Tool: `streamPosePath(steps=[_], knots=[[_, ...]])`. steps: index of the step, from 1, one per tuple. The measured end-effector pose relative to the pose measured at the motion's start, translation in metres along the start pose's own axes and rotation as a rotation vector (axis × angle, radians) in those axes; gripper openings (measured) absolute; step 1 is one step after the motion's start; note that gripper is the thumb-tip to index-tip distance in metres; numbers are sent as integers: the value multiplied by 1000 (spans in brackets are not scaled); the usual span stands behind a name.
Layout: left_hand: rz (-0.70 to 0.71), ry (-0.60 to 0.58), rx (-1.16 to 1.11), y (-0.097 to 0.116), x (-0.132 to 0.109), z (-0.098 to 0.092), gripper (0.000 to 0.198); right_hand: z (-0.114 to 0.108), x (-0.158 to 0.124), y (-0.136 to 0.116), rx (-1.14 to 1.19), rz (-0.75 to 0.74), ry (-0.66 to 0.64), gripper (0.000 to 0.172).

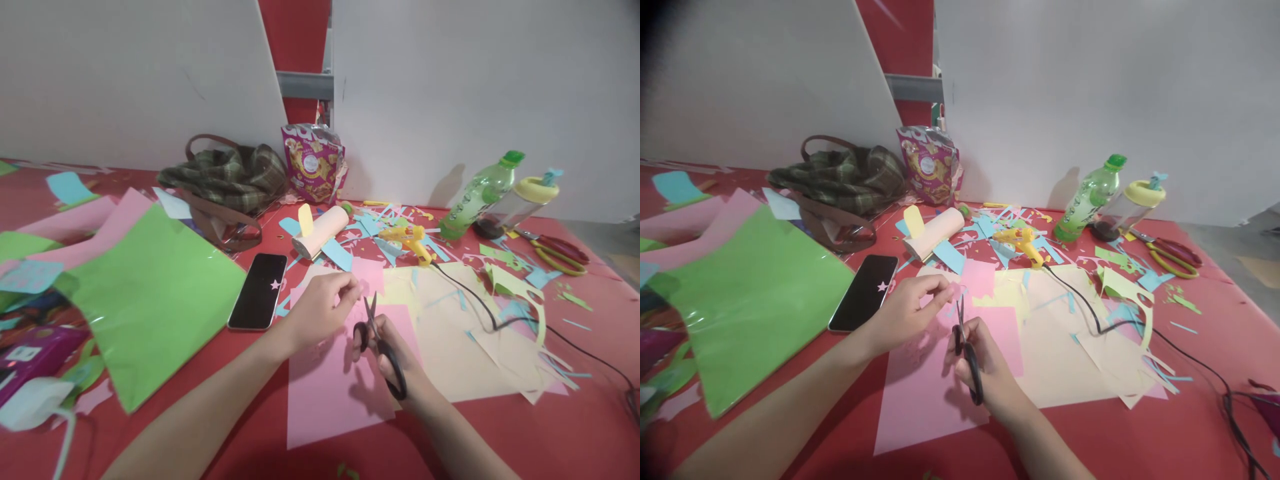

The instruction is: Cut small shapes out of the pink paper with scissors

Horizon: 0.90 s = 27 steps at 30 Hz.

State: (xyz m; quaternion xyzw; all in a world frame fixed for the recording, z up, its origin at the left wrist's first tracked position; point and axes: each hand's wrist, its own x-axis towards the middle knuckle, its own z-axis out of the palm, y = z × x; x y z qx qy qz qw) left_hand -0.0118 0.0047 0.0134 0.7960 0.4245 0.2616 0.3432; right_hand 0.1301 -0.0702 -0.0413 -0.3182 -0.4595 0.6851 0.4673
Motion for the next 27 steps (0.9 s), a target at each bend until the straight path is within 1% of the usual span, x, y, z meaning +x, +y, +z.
streamPosePath(steps=[9, 19, 27], knots=[[44, -33, 55, 4, -3, 4, 25, 1, 0, -4, -14, 4, 10, 31], [67, -26, 50, 3, -4, 9, 24, 1, 1, -1, 30, -12, 30, 30], [77, -24, 58, 2, -4, 9, 23, 0, 2, -1, 11, -8, 44, 32]])
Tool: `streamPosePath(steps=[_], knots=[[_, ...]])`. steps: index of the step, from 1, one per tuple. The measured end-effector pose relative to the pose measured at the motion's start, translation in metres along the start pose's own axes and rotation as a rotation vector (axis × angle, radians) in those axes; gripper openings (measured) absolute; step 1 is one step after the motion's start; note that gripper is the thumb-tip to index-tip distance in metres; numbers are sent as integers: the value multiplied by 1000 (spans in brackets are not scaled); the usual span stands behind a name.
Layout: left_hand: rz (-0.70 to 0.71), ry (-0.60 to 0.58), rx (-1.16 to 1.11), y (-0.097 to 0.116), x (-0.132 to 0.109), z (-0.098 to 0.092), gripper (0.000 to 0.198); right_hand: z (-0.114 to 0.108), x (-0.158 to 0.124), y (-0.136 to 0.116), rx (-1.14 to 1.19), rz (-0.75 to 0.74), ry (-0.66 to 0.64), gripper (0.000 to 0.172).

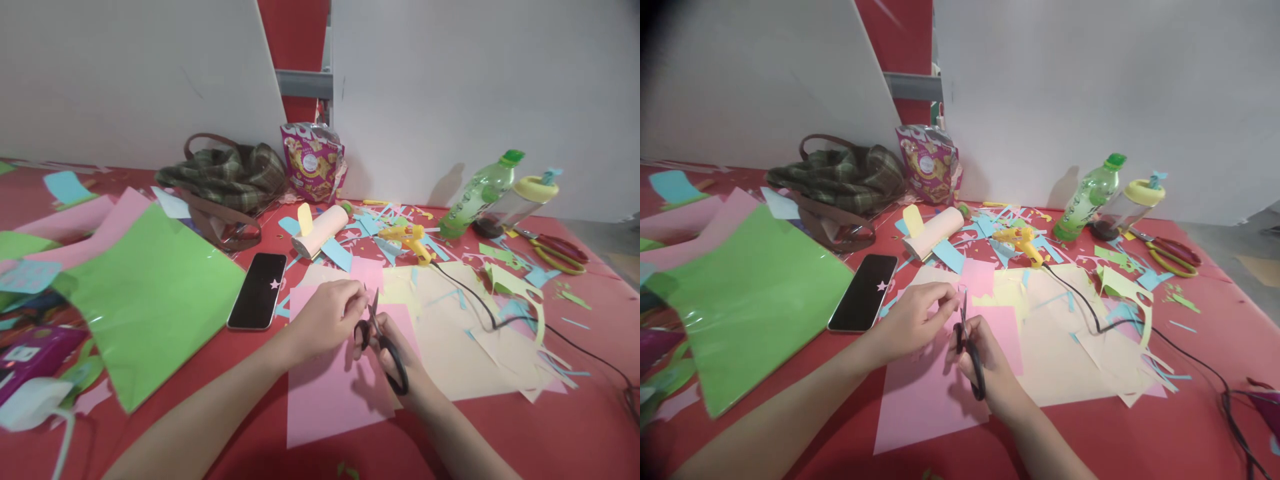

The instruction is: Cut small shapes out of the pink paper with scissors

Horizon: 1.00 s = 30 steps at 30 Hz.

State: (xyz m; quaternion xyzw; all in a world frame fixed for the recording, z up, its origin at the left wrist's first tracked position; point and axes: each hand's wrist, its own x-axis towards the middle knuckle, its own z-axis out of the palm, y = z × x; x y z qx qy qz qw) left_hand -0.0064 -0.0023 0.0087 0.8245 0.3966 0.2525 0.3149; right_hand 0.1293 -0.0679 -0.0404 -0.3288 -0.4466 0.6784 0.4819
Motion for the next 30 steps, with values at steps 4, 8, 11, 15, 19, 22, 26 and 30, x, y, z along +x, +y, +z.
streamPosePath(steps=[4, 8, 11, 15, 19, 22, 26, 30], knots=[[2, 0, 2, -1, 0, 1, 21, -1, 0, 3, 3, -11, -2, 31], [6, 3, -1, -2, 0, 2, 21, 0, -1, 2, 12, -13, -8, 31], [-8, -5, -17, 0, 0, 1, 21, 2, -1, 0, 16, -17, -5, 31], [-26, -1, -62, 3, 0, 2, 22, 3, 0, 0, 21, -34, 16, 31], [-46, 16, -108, 4, -1, 3, 22, 3, -1, 2, -3, -43, 31, 31], [-60, 9, -130, 5, -1, 3, 23, 2, -2, 1, -18, -48, 22, 32], [-67, 16, -149, 6, -1, 3, 24, 3, -3, -1, 7, -59, 2, 30], [-59, 13, -167, 6, -1, 4, 25, 3, -3, -1, 6, -56, 13, 29]])
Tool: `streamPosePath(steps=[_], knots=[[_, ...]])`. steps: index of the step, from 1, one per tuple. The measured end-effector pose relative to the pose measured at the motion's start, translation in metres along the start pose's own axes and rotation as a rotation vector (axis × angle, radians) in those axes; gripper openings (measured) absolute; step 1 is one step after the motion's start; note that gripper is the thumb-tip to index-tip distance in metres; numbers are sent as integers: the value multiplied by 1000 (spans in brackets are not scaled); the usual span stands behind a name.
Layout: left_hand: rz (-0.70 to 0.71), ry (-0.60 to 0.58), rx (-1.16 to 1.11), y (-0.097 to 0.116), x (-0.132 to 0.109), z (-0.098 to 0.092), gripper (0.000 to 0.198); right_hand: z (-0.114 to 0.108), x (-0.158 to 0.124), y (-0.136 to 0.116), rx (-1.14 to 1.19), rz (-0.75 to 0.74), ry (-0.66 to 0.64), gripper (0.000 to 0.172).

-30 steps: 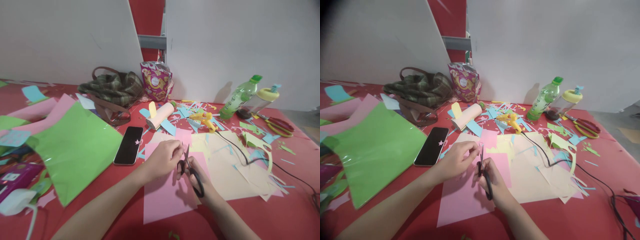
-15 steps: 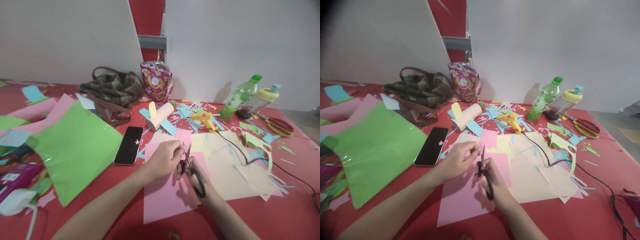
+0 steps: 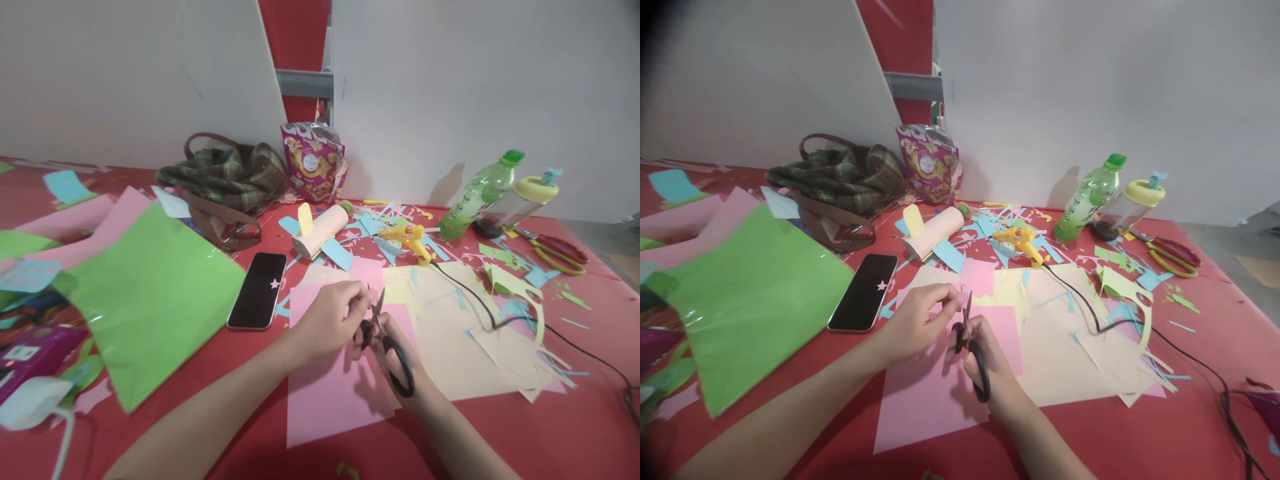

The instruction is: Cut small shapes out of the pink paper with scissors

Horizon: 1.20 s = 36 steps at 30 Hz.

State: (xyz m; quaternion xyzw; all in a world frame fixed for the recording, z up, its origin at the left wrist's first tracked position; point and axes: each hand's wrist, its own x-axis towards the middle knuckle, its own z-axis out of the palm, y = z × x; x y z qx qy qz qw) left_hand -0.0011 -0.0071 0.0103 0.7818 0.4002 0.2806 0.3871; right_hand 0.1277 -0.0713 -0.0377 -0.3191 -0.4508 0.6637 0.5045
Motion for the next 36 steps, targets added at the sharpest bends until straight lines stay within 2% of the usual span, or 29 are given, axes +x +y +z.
streamPosePath(steps=[14, 30, 36], knots=[[-18, 9, -14, 0, -1, 0, 25, 1, 0, 1, -25, -2, 6, 29], [45, 19, 107, -1, 2, -5, 25, 0, 0, 2, 14, 43, 4, 32], [42, -36, 150, -1, 2, -10, 26, 0, 0, 2, 26, 63, -1, 33]])
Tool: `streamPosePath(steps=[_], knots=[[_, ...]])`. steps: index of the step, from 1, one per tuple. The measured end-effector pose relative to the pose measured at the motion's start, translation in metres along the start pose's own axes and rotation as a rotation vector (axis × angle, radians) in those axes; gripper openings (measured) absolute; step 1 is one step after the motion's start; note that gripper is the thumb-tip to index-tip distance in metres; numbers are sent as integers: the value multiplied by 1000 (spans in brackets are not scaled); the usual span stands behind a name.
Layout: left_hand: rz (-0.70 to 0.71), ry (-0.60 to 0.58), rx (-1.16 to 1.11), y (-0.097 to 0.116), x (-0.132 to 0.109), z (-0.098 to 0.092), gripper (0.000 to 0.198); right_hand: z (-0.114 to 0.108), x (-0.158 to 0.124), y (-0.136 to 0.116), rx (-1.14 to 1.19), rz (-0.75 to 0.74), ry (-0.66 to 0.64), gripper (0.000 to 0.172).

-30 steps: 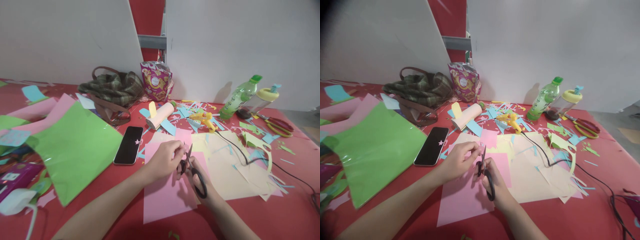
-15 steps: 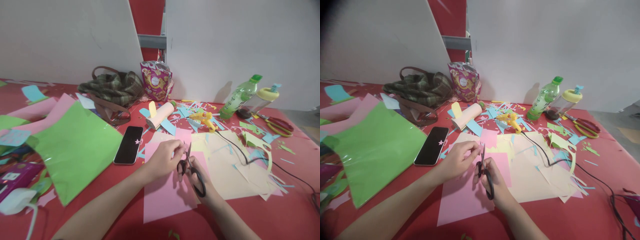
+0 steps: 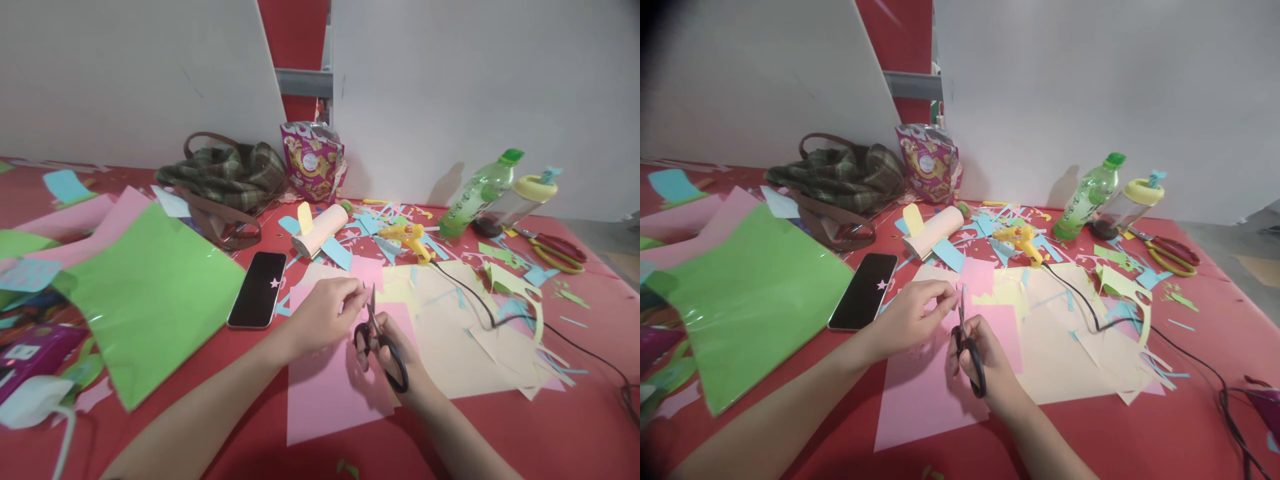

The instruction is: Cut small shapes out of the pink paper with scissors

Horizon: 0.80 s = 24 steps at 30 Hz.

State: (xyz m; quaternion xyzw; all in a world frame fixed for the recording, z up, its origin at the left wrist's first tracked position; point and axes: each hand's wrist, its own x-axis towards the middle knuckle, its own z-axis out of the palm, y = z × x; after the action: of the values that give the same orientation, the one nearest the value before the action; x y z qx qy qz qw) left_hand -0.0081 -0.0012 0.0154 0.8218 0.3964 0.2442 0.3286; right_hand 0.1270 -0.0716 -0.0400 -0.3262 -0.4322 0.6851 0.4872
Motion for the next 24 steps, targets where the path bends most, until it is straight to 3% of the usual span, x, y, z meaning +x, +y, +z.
streamPosePath(steps=[24], knots=[[-62, -65, -83, 5, 1, -8, 27, -4, 2, 2, -7, 5, 15, 33]])
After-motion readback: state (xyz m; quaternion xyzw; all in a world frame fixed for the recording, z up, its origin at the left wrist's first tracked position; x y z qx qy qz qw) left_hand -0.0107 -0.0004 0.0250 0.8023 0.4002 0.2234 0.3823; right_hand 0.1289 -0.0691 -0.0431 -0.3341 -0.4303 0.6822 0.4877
